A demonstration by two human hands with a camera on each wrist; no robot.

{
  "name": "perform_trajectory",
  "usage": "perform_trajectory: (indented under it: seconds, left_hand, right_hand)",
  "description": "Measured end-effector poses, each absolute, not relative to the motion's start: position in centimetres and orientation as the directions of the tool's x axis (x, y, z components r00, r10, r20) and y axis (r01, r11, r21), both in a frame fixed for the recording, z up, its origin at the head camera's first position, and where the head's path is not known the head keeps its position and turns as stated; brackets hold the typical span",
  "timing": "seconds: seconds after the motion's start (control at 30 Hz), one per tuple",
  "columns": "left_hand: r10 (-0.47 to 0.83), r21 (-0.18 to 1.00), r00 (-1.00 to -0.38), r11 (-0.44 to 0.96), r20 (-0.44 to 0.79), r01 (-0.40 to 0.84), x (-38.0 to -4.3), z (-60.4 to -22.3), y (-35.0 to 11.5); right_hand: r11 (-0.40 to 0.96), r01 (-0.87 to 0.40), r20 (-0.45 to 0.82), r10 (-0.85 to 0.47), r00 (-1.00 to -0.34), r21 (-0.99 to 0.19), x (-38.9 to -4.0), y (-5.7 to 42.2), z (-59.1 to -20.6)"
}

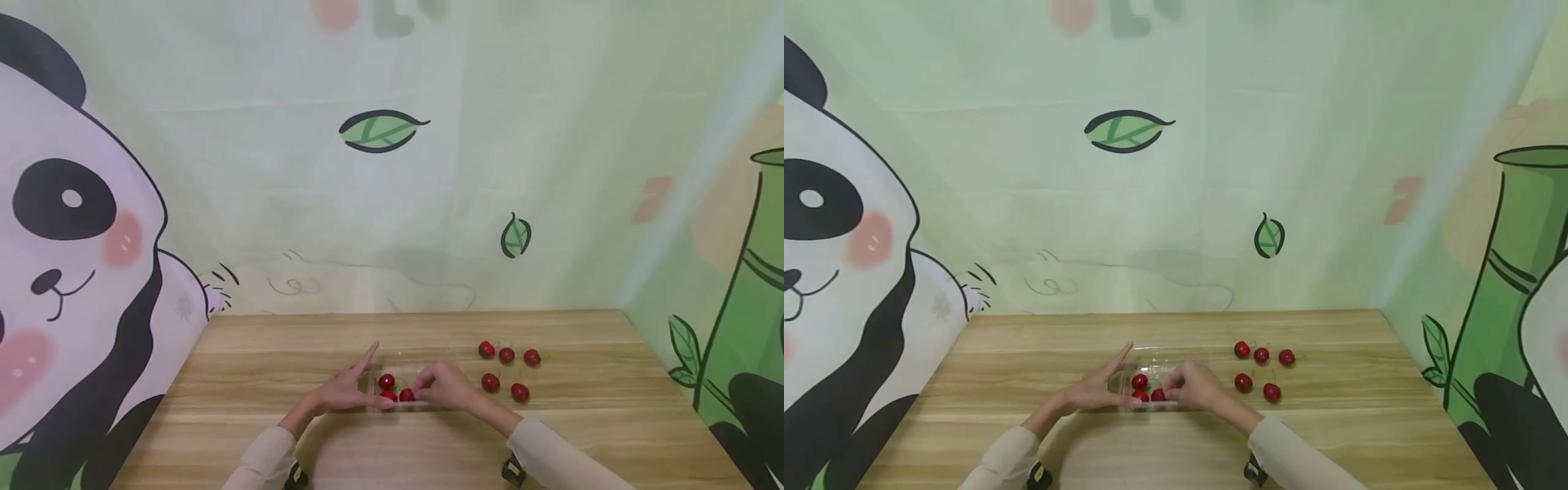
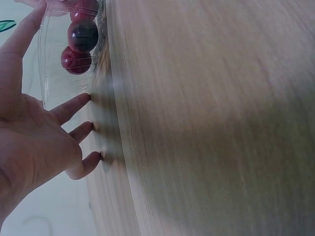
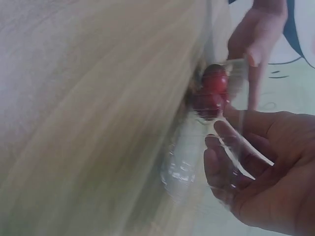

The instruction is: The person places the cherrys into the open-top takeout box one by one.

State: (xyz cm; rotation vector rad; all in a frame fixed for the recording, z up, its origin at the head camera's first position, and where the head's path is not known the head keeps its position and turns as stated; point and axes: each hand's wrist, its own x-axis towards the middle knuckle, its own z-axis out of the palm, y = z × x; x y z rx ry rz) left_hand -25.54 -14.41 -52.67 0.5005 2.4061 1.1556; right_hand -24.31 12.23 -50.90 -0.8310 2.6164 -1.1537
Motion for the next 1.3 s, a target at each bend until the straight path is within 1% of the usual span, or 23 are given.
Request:
perform_trajectory:
  seconds: [0.1,0.2,0.33,0.43,0.63,0.93,1.3]
  left_hand:
    - [0.495,0.800,-0.844,0.582,-0.208,0.144,-25.6,-52.6,-14.5]
    - [0.506,0.806,-0.838,0.573,-0.204,0.150,-25.6,-52.7,-14.5]
    - [0.516,0.810,-0.834,0.565,-0.197,0.159,-25.6,-52.7,-14.6]
    - [0.524,0.809,-0.831,0.561,-0.187,0.172,-25.6,-52.7,-14.4]
    - [0.535,0.807,-0.826,0.559,-0.176,0.190,-25.6,-52.5,-14.4]
    - [0.515,0.794,-0.836,0.582,-0.190,0.178,-25.5,-52.6,-14.6]
    - [0.501,0.777,-0.841,0.606,-0.205,0.171,-25.3,-52.5,-14.5]
  right_hand:
    - [0.506,-0.451,0.113,-0.564,-0.818,-0.736,-24.4,13.1,-50.2]
    - [0.492,-0.468,0.156,-0.549,-0.821,-0.734,-24.4,14.4,-49.5]
    - [0.515,-0.494,0.219,-0.504,-0.835,-0.700,-24.5,16.6,-48.9]
    - [0.551,-0.499,0.241,-0.474,-0.847,-0.669,-24.3,18.6,-48.6]
    - [0.594,-0.474,0.204,-0.465,-0.862,-0.650,-24.3,22.3,-48.3]
    - [0.577,-0.473,0.143,-0.523,-0.840,-0.666,-25.0,27.4,-49.4]
    - [0.578,-0.485,0.093,-0.576,-0.812,-0.656,-24.9,30.3,-51.1]
